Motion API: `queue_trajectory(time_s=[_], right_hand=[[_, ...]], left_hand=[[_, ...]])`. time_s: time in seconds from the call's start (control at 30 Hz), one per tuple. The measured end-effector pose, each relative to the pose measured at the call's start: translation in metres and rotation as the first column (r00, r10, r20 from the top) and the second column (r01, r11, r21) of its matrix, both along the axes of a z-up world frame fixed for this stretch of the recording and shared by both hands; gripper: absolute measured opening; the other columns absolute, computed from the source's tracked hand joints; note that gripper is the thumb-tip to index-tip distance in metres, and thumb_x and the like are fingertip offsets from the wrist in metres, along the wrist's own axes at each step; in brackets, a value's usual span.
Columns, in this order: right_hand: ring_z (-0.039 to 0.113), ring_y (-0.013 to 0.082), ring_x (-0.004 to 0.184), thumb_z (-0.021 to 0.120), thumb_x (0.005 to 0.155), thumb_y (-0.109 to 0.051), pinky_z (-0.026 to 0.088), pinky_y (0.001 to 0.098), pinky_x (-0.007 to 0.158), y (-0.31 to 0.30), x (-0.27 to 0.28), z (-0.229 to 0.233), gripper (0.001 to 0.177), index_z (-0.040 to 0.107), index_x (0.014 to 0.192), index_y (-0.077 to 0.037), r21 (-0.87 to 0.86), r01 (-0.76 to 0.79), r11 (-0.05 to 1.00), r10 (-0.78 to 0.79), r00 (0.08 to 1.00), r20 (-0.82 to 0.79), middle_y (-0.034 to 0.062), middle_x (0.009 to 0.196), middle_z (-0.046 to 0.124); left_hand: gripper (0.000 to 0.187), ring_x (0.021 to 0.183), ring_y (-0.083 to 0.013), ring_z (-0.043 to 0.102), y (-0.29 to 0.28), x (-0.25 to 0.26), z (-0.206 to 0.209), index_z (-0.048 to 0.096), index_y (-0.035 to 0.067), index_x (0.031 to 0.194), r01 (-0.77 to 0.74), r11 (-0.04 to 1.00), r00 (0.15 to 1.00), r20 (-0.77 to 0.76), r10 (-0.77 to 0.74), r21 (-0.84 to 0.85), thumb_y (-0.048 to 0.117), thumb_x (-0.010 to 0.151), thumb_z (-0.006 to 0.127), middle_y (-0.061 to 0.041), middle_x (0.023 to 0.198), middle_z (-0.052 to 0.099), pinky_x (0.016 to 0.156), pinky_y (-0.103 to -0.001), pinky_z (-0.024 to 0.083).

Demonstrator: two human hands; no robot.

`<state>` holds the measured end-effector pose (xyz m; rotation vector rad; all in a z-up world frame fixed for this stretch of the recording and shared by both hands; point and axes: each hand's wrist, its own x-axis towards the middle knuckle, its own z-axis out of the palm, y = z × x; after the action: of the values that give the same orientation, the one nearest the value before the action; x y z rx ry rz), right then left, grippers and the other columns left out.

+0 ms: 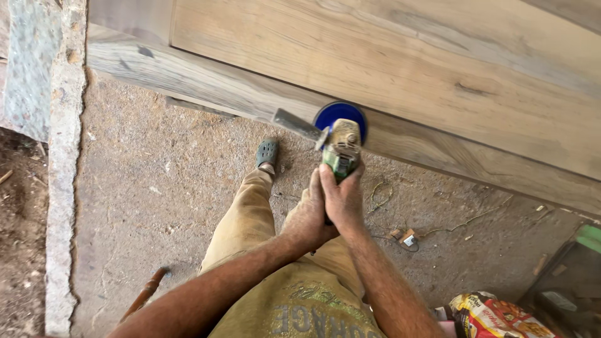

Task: The person uses an angle grinder with a sanding disc to smooth the surface of a wooden door. They move the tool across the wood in steady strokes, focusing on the edges and flat panels.

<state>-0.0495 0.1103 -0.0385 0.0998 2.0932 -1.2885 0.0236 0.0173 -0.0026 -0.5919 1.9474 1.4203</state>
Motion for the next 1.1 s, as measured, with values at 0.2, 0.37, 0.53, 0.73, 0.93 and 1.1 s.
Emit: queue_trajectory(time_s=[0.2,0.37,0.53,0.73,0.93,1.1], right_hand=[[0.071,0.027,0.105,0.061,0.099,-0.033,0.062,0.0397,0.087,0.068,-0.02,-0.003,0.079,0.015,0.149,0.007,0.041,0.0,0.999,0.004,0.994,-0.108,0.0227,0.121,0.064],[0.071,0.0281,0.109,0.061,0.101,-0.033,0.063,0.0407,0.093,0.115,-0.036,-0.001,0.077,0.015,0.15,0.006,0.009,-0.008,1.0,0.009,0.991,-0.133,0.0241,0.125,0.063],[0.073,0.0268,0.099,0.058,0.097,-0.037,0.068,0.04,0.084,0.163,-0.041,-0.008,0.08,0.012,0.148,0.002,0.009,0.136,0.991,-0.136,0.991,0.002,0.0199,0.118,0.065],[0.064,0.0286,0.111,0.058,0.107,-0.042,0.058,0.0417,0.095,0.227,-0.054,-0.021,0.06,0.05,0.143,0.006,0.04,0.268,0.963,-0.254,0.943,-0.214,0.0186,0.126,0.062],[0.059,0.0288,0.128,0.061,0.104,-0.033,0.049,0.0393,0.107,0.212,-0.033,-0.02,0.064,0.032,0.146,0.005,0.072,0.428,0.901,-0.402,0.885,-0.235,0.0181,0.14,0.056],[0.068,0.0271,0.117,0.058,0.107,-0.026,0.058,0.0381,0.104,0.124,-0.015,-0.017,0.05,0.041,0.143,0.005,-0.075,0.176,0.981,-0.189,0.956,-0.224,0.0178,0.126,0.064]], left_hand=[[0.13,0.116,-0.0438,0.062,0.065,-0.02,-0.004,-0.009,-0.006,0.156,-0.012,1.0,0.992,-0.129,0.01,-0.014,0.033,0.077,0.086,-0.034,0.133,0.046,0.089,-0.052,0.06],[0.132,0.119,-0.046,0.057,0.111,-0.039,-0.003,-0.011,-0.008,0.151,0.014,1.0,0.984,-0.175,-0.019,-0.028,0.034,0.077,0.089,-0.037,0.134,0.042,0.092,-0.054,0.057],[0.129,0.105,-0.0356,0.067,0.145,-0.058,0.003,-0.012,-0.006,0.156,0.21,0.978,0.978,0.017,-0.21,-0.004,0.038,0.081,0.084,-0.027,0.124,0.055,0.089,-0.051,0.06],[0.125,0.093,-0.0348,0.072,0.18,-0.098,0.013,-0.006,0.004,0.163,0.331,0.941,0.941,0.05,-0.335,0.075,0.025,0.079,0.084,-0.025,0.119,0.06,0.076,-0.046,0.068],[0.135,0.105,-0.0427,0.067,0.158,-0.088,0.013,-0.004,0.012,0.163,0.388,0.922,0.92,-0.062,-0.387,0.008,0.024,0.07,0.092,-0.029,0.124,0.058,0.084,-0.054,0.062],[0.133,0.104,-0.042,0.067,0.081,-0.046,0.014,-0.006,0.01,0.162,0.261,0.965,0.964,0.061,-0.26,0.004,0.03,0.072,0.091,-0.029,0.126,0.056,0.088,-0.055,0.058]])
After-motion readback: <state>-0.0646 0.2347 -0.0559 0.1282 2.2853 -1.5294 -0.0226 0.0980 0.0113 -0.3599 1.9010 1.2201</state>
